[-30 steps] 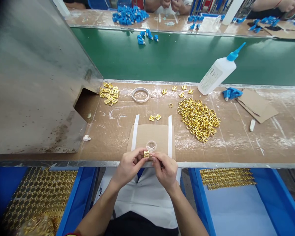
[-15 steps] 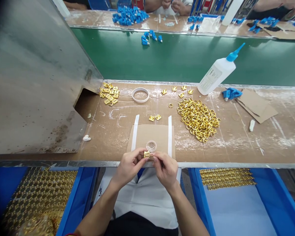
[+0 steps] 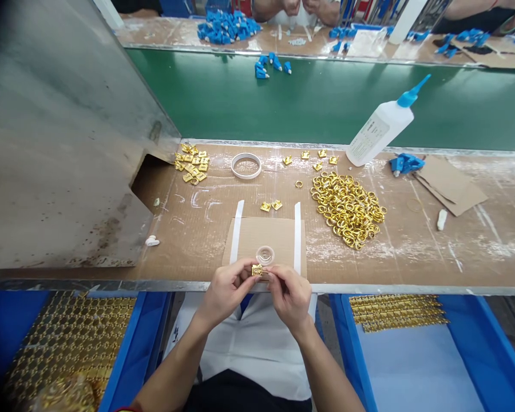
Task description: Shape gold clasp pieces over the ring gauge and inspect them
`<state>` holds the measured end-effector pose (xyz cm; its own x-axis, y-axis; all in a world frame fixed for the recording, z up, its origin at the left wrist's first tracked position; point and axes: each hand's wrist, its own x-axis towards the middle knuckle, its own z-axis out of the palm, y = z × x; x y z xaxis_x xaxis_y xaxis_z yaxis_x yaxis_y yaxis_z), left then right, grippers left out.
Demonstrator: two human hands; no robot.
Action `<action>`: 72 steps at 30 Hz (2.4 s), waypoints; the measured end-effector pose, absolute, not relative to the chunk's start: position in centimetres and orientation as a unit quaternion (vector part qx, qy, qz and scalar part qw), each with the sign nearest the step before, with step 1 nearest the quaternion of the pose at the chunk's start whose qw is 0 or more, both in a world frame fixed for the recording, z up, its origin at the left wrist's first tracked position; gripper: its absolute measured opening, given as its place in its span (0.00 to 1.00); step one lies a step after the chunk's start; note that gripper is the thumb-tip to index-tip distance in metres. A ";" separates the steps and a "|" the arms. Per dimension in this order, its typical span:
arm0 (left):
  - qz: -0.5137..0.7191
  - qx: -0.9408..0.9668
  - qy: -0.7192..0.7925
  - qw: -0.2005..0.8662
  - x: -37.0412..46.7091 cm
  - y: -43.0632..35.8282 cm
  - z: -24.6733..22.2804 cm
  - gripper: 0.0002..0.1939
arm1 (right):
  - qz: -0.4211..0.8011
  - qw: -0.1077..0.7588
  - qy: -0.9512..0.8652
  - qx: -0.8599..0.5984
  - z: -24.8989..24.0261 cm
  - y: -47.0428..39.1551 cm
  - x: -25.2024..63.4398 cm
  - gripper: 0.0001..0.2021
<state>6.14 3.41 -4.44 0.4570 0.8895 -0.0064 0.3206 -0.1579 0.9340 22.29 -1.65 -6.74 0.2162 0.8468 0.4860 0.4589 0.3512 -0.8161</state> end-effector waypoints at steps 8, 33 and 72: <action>0.294 0.704 0.430 0.483 6.2 3.5 -4.5 0.11 | 0.194 0.551 -0.600 -0.547 -6.6 -1.7 22.3 0.08; 0.447 0.608 0.406 0.516 4.3 2.5 -6.8 0.16 | 0.174 0.570 -0.506 -0.623 -5.7 0.5 21.8 0.09; 0.765 0.329 0.325 0.448 -13.6 -7.1 -2.6 0.21 | 0.545 0.217 -0.752 -0.300 3.0 -0.3 0.9 0.23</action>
